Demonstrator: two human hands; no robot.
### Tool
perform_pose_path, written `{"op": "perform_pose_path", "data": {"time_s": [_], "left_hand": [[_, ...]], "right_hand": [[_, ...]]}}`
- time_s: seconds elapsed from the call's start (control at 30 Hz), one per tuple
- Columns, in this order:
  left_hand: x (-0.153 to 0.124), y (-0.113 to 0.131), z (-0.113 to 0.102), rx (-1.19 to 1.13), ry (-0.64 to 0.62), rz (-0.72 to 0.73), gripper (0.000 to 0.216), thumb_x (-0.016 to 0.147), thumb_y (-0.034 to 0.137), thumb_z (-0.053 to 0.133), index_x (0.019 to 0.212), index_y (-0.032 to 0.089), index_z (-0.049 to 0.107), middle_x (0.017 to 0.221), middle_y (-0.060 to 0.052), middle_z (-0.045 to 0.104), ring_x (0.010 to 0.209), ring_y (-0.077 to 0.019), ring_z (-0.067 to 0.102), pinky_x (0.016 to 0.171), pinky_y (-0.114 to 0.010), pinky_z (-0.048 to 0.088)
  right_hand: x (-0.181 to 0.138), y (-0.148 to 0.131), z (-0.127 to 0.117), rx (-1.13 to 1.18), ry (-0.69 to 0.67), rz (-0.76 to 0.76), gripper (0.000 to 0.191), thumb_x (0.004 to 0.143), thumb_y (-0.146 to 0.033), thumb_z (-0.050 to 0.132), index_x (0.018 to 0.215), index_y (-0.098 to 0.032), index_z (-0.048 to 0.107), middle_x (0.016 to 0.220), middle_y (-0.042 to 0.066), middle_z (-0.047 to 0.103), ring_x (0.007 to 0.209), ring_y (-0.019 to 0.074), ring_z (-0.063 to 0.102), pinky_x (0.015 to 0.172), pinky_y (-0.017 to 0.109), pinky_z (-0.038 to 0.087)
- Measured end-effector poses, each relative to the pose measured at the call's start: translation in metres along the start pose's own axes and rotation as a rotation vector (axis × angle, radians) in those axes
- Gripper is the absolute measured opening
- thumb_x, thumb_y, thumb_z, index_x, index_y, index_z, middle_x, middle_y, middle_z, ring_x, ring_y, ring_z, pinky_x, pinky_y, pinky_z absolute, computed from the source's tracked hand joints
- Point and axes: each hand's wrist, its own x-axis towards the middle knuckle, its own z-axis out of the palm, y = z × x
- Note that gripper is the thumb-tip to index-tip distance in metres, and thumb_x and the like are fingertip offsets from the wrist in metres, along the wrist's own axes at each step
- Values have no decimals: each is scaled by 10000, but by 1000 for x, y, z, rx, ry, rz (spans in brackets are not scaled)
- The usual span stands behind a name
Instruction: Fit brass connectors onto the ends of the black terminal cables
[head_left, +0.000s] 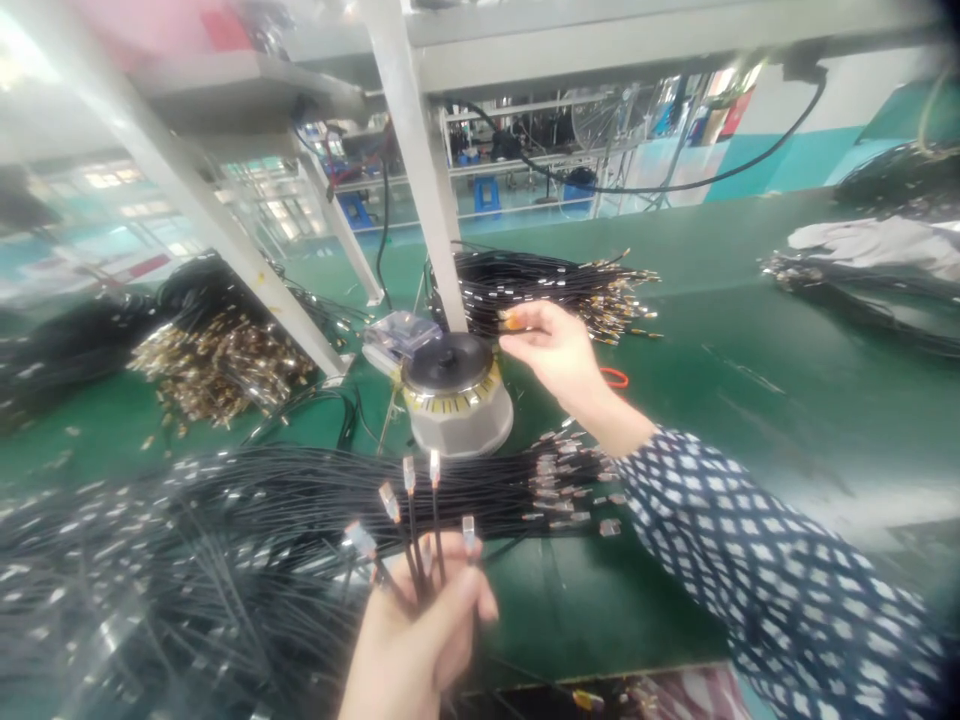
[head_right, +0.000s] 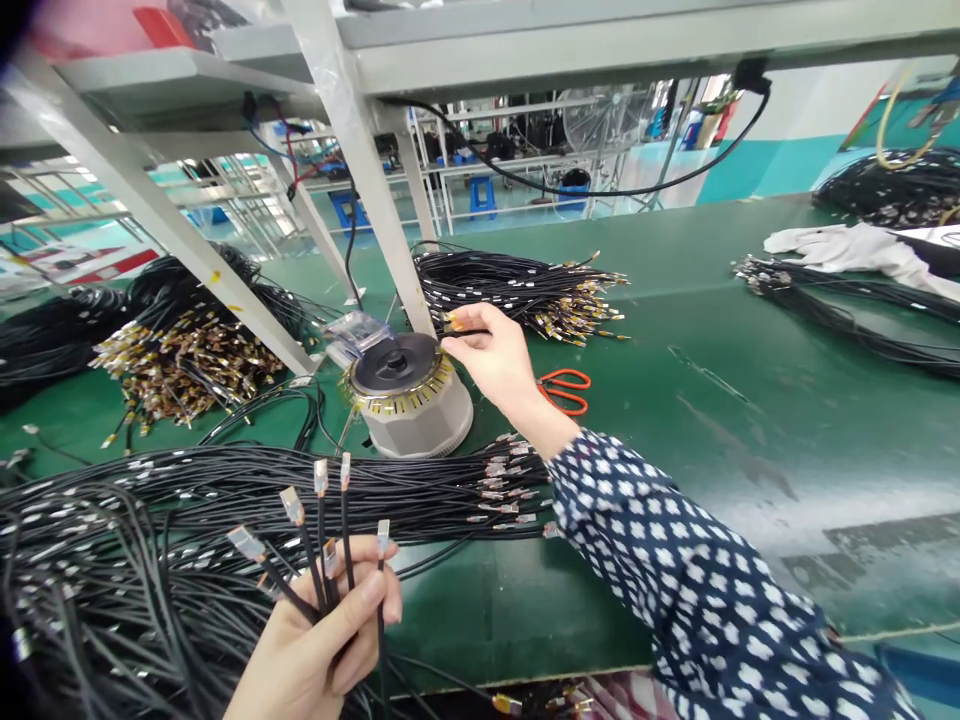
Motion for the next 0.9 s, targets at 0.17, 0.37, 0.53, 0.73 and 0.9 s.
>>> {"op": "perform_pose_path", "data": {"time_s": [0.17,0.37,0.53,0.73,0.9], "left_hand": [[1,-2,-1,28,-3,17,379,716,322,777,1001,169,580,594,-5,668,277,-33,401,305,-131,250],[-2,-1,5,52,-26,76,284,780,242,716,1004,173,556,621,9,678,306,-92,523,307,-167,392],[-3,-5,-2,71,-77,102,305,795,228,720,1044,189,549,648,17,688,341,-106,575,337,-175,440],[-3,-6,-4,82,-101,109,290,800,230,721,1037,195,557,640,26,681,341,-111,582,338,-184,455],[-4,-2,2,87,-72,110,290,774,241,734,1007,179,573,607,9,683,316,-124,561,305,-193,437]], "right_hand": [[-89,-10,-15,236,-336,419,134,794,-285,713,879,-182,709,907,36,711,845,145,638,827,296,492],[-150,-9,-7,415,-281,597,82,689,-250,812,688,-209,742,989,15,677,876,134,620,793,239,490],[-159,-3,5,485,-250,597,103,649,-256,838,694,-216,754,989,25,658,871,157,617,765,274,496],[-162,-5,8,459,-265,571,94,657,-220,820,665,-203,728,980,42,644,887,175,599,709,282,488],[-161,-5,10,447,-266,544,96,676,-227,803,663,-203,711,982,49,634,832,171,597,605,267,475]]}}
